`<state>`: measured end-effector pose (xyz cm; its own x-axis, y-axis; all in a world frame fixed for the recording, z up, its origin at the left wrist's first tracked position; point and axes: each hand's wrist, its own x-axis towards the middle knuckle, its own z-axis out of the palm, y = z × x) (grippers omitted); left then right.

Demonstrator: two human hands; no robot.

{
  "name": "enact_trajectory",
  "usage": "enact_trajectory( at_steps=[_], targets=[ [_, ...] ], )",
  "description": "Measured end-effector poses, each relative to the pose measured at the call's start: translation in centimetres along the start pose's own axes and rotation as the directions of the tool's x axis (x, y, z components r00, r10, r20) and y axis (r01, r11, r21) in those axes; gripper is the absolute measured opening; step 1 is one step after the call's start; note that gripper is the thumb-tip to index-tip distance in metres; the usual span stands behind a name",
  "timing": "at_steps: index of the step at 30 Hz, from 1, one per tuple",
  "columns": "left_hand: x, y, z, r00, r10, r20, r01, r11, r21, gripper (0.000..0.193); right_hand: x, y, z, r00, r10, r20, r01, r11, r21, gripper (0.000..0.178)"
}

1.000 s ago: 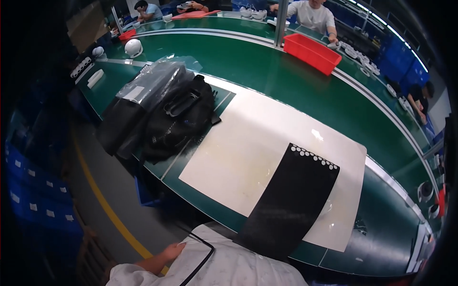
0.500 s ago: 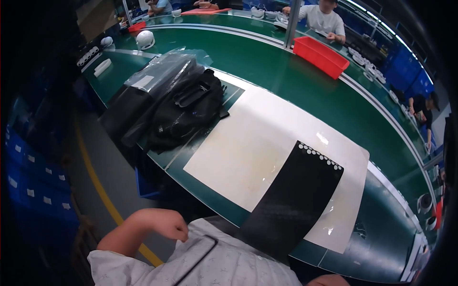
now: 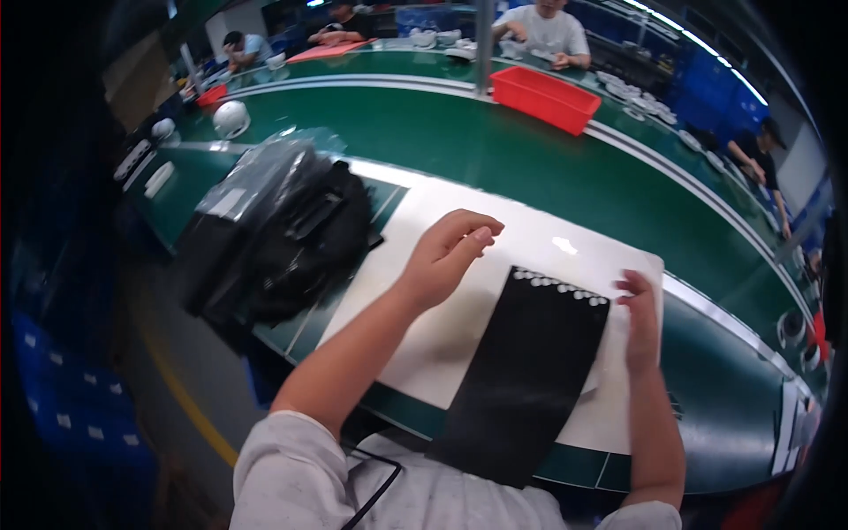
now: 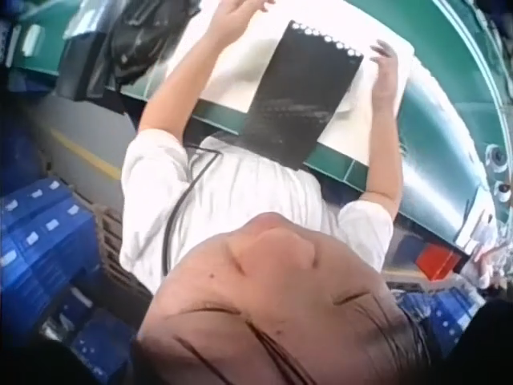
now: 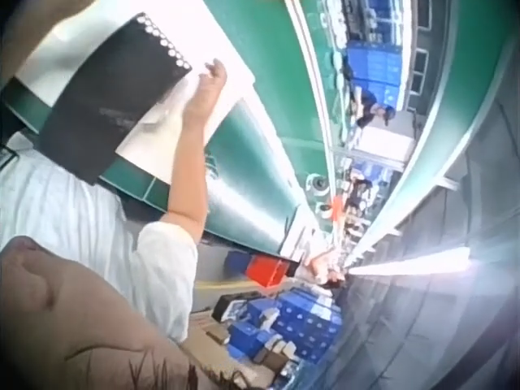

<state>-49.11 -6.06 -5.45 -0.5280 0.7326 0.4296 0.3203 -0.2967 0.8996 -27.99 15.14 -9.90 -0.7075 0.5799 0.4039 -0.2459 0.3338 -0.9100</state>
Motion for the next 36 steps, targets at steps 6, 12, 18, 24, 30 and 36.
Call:
enact_trajectory(
  at_steps=[6, 12, 18, 24, 30, 36],
  targets=[
    [-1.5, -4.4, 3.5, 0.961, -0.029, 0.277, 0.039, 0.999, -0.031, 0.040, -2.9, -0.3, 0.3, 0.978, 0.097, 0.186, -0.073, 0.988, -0.133, 0.078],
    [-1.6, -3.6, 3.3, 0.912, -0.279, 0.302, 0.328, 0.936, -0.126, 0.057, -2.3, -0.2, 1.8, 0.979, 0.115, 0.166, -0.106, 0.992, -0.063, 0.074],
    [-1.7, -3.8, 3.8, 0.877, -0.304, 0.372, 0.389, 0.904, -0.177, 0.070, -2.5, -0.7, 1.7, 0.965, 0.180, 0.191, -0.173, 0.984, -0.053, 0.069],
    [-1.6, -3.6, 4.0, 0.870, -0.316, 0.378, 0.409, 0.891, -0.196, 0.070, -2.6, -0.7, 1.5, 0.958, 0.214, 0.189, -0.200, 0.976, -0.089, 0.067],
    [-1.4, -3.3, 3.8, 0.868, -0.343, 0.359, 0.417, 0.896, -0.151, 0.064, -2.2, -0.7, 1.7, 0.961, 0.196, 0.194, -0.181, 0.979, -0.095, 0.067],
    [-2.2, -5.4, 3.8, 0.916, -0.234, 0.327, 0.318, 0.919, -0.232, 0.059, -2.6, -1.4, 3.0, 0.957, 0.270, 0.102, -0.269, 0.963, -0.022, 0.076]
  ],
)
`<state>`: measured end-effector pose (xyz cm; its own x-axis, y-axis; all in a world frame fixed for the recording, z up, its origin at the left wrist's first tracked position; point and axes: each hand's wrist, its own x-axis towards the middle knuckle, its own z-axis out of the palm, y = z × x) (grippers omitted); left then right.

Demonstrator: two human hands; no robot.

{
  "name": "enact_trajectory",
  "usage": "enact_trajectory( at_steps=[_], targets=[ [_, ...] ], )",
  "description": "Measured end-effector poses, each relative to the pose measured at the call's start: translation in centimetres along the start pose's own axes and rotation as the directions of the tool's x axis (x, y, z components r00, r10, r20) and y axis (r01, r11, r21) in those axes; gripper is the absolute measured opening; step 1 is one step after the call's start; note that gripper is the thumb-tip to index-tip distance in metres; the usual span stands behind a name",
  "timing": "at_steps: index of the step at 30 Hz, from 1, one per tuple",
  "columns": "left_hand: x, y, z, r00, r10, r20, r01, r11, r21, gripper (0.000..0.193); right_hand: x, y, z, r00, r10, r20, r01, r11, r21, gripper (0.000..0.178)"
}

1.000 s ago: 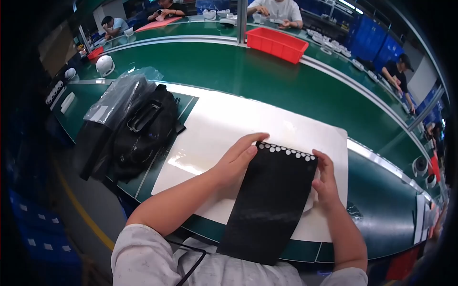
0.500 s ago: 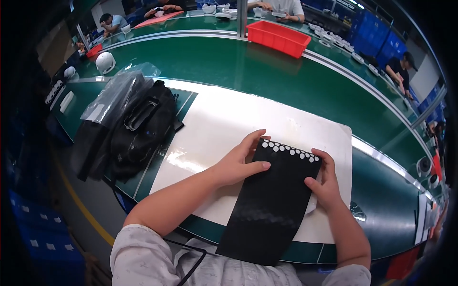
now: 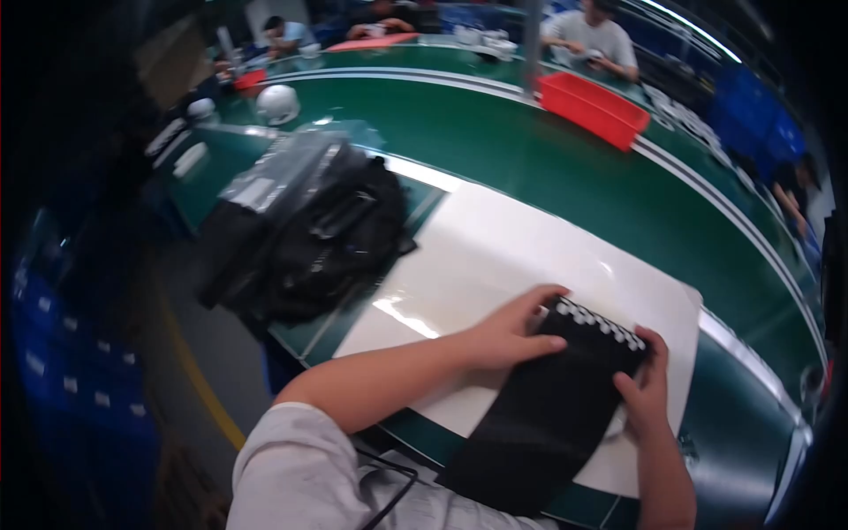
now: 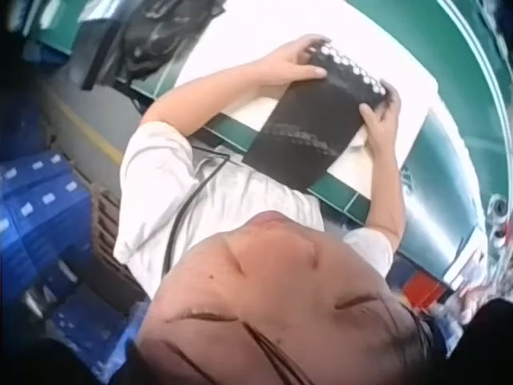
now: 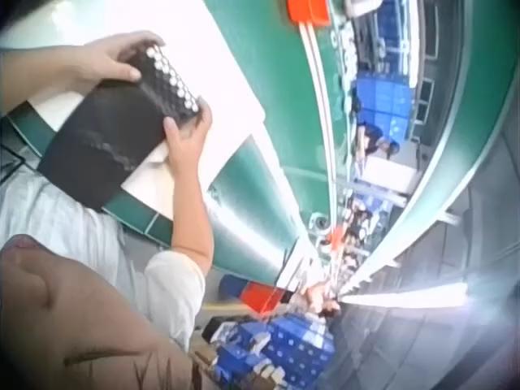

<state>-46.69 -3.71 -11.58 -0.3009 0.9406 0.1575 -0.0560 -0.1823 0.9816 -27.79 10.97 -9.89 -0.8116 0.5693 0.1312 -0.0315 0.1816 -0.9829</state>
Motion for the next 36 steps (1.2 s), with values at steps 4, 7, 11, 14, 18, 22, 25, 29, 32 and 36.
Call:
enact_trajectory(
  at_steps=[4, 7, 11, 14, 18, 22, 25, 29, 32, 36],
  targets=[
    [0.3, 1.6, 0.6, 0.996, -0.051, 0.076, 0.044, 0.995, 0.087, 0.056, -0.6, -0.1, -0.6, 0.998, -0.053, -0.032, 0.054, 0.998, 0.020, 0.071],
    [-0.1, 1.2, 0.0, 0.998, -0.047, 0.029, 0.040, 0.980, 0.197, 0.054, -0.3, -0.2, -0.1, 0.998, -0.068, -0.003, 0.068, 0.998, -0.016, 0.071],
    [-0.1, 1.2, 0.1, 0.997, -0.051, 0.050, 0.046, 0.995, 0.090, 0.053, -0.2, -0.2, -0.4, 0.997, -0.074, 0.013, 0.075, 0.997, -0.026, 0.073],
    [0.5, 0.6, 0.4, 0.996, -0.043, 0.080, 0.039, 0.998, 0.057, 0.053, -0.6, -0.4, -0.9, 0.999, -0.032, -0.007, 0.032, 0.999, 0.037, 0.076],
    [0.0, 0.0, 0.2, 0.999, -0.049, 0.018, 0.051, 0.995, -0.088, 0.051, -0.1, 0.3, -0.9, 0.996, -0.042, 0.080, 0.038, 0.998, 0.046, 0.081],
    [-0.2, 1.9, 0.5, 0.994, -0.110, -0.008, 0.109, 0.990, -0.088, 0.048, 0.3, 0.6, -1.5, 0.982, -0.131, 0.134, 0.138, 0.989, -0.047, 0.080],
    [-0.1, 1.1, 0.4, 0.994, -0.113, 0.011, 0.113, 0.993, -0.019, 0.046, 0.0, 0.9, -1.6, 0.988, -0.104, 0.112, 0.112, 0.991, -0.075, 0.076],
    [-0.2, 1.1, 1.0, 0.995, -0.099, 0.001, 0.099, 0.994, -0.054, 0.046, 0.0, 0.7, -1.4, 0.993, -0.103, 0.064, 0.108, 0.990, -0.091, 0.069],
    [-0.3, 2.0, 1.7, 0.994, -0.093, -0.047, 0.089, 0.992, -0.089, 0.039, -0.2, 0.2, -1.8, 0.993, -0.120, 0.015, 0.121, 0.984, -0.133, 0.060],
    [-2.1, 2.6, 1.5, 0.990, 0.138, -0.019, -0.129, 0.959, 0.251, 0.037, -0.9, -0.8, -1.6, 0.866, -0.496, 0.062, 0.493, 0.826, -0.273, 0.044]
  ],
)
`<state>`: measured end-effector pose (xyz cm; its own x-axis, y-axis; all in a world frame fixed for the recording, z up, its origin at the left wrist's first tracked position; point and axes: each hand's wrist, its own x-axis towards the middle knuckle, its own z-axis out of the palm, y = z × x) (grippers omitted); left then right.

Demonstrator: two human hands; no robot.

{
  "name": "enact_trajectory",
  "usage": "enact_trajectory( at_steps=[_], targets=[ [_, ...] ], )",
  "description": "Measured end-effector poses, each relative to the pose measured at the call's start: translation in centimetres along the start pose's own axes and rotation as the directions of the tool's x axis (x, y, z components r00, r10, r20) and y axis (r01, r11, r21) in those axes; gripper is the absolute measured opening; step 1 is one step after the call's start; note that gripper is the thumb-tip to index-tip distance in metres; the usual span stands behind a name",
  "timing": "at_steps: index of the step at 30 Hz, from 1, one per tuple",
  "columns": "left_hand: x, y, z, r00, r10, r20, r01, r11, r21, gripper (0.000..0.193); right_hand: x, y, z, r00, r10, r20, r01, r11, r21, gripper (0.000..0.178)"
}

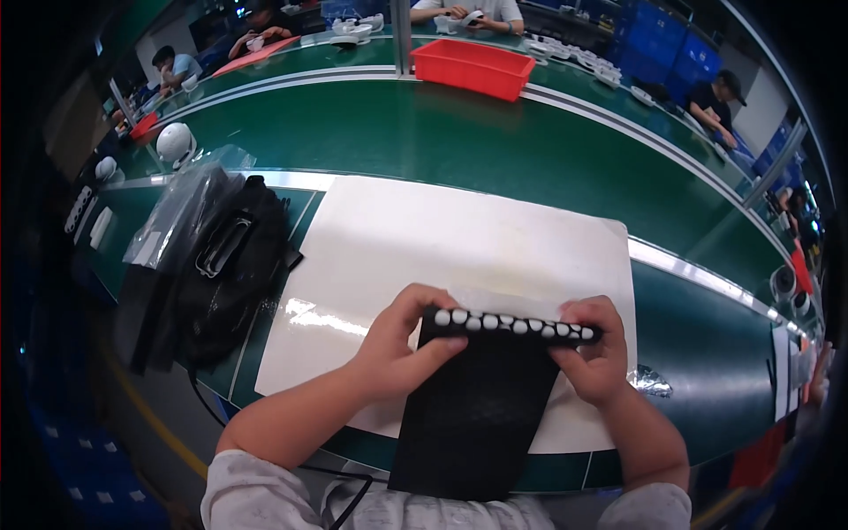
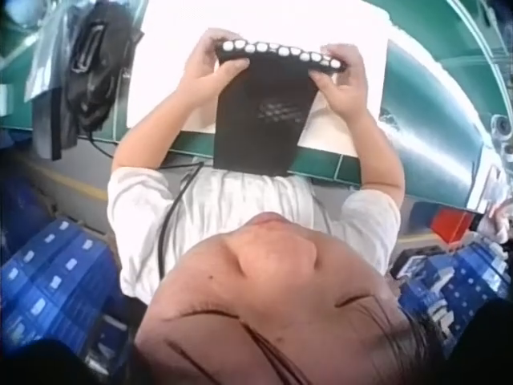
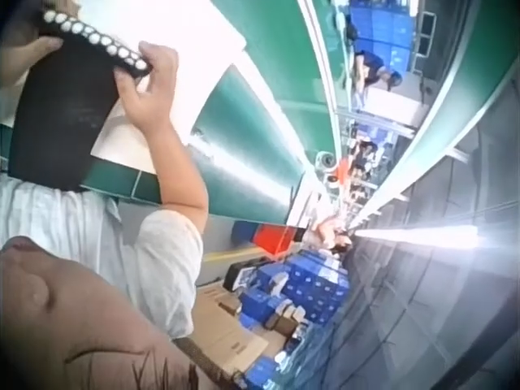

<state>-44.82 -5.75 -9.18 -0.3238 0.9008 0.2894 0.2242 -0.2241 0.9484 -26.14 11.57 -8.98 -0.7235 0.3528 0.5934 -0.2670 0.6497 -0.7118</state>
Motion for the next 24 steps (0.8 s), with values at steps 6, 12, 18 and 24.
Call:
enact_trajectory(
  at_steps=[6, 12, 18, 24],
  targets=[
    [0.2, 2.0, 1.3, 0.994, -0.108, -0.024, 0.091, 0.921, -0.378, 0.033, 0.8, -0.4, 0.5, 0.996, -0.038, 0.081, 0.022, 0.982, 0.189, 0.045],
    [0.4, 1.7, 1.7, 0.982, -0.167, -0.088, 0.124, 0.923, -0.364, 0.019, 0.3, -1.3, 1.3, 0.930, 0.353, 0.101, -0.357, 0.810, 0.465, 0.036],
    [-0.6, 2.2, 1.7, 0.992, -0.031, -0.126, -0.010, 0.950, -0.311, 0.010, 0.1, -3.2, 1.1, 0.909, 0.413, 0.049, -0.393, 0.815, 0.426, 0.023],
    [-0.6, 2.4, 1.9, 0.979, -0.125, -0.159, 0.076, 0.956, -0.284, 0.012, 0.0, -3.8, 1.7, 0.906, 0.424, 0.019, -0.376, 0.782, 0.498, 0.017]
  ],
)
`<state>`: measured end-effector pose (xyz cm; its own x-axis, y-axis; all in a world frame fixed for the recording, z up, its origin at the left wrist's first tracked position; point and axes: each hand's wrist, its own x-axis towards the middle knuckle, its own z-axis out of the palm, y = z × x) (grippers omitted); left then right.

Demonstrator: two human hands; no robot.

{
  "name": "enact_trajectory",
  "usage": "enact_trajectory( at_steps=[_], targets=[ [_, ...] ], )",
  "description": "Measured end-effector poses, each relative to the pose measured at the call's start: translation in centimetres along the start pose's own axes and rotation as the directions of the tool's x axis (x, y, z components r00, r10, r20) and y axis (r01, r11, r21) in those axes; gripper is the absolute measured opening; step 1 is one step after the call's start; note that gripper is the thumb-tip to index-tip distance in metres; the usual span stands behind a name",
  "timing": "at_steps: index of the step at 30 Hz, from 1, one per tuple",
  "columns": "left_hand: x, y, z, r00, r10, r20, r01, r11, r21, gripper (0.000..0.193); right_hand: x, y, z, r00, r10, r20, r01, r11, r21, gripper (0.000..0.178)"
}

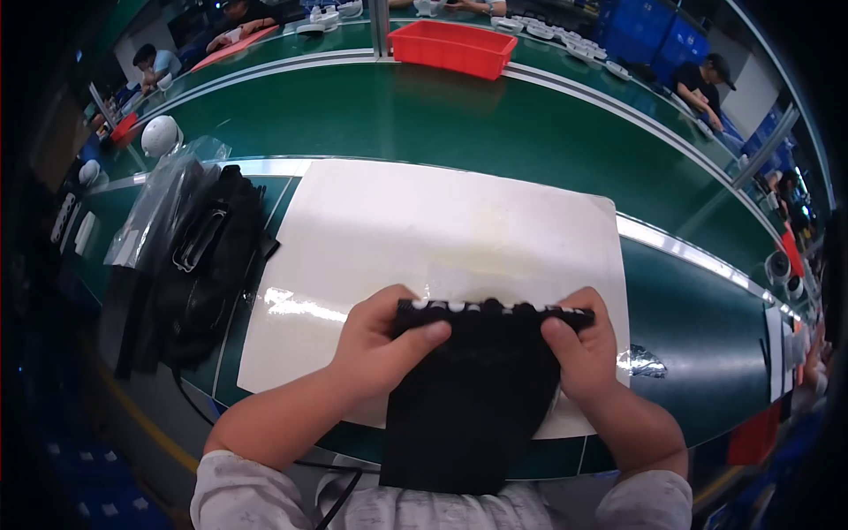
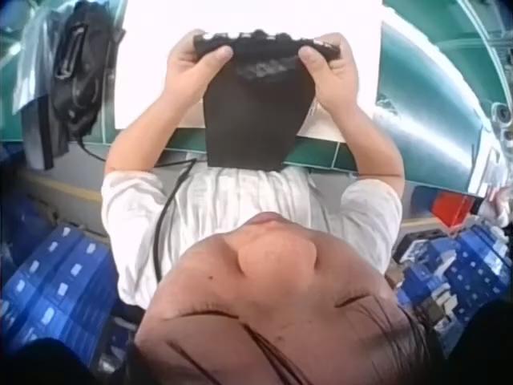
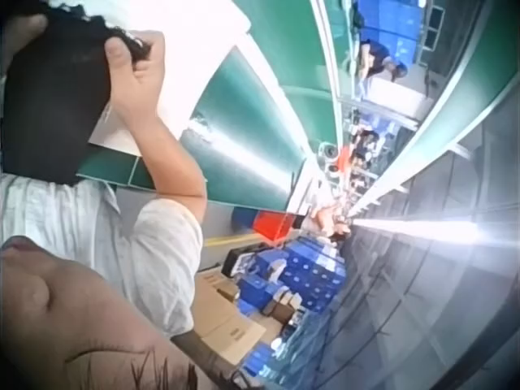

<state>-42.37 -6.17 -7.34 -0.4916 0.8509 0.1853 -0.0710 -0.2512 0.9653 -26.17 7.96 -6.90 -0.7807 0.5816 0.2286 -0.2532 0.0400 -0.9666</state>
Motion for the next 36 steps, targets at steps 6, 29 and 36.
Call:
enact_trajectory(
  at_steps=[6, 29, 36],
  targets=[
    [1.0, -2.3, -0.8, 0.999, -0.040, 0.019, 0.038, 0.994, 0.104, 0.018, 0.8, 2.7, -1.1, 0.995, -0.096, -0.032, 0.085, 0.965, -0.249, 0.017],
    [1.3, -1.8, -1.2, 0.986, -0.051, 0.159, 0.038, 0.996, 0.083, 0.015, 0.9, 1.5, -1.1, 0.996, 0.040, 0.074, -0.021, 0.969, -0.247, 0.027],
    [1.4, -1.7, -1.2, 0.982, -0.062, 0.178, 0.043, 0.993, 0.108, 0.015, 0.7, 2.5, -1.8, 0.995, -0.041, 0.095, 0.069, 0.946, -0.316, 0.029]
  ],
)
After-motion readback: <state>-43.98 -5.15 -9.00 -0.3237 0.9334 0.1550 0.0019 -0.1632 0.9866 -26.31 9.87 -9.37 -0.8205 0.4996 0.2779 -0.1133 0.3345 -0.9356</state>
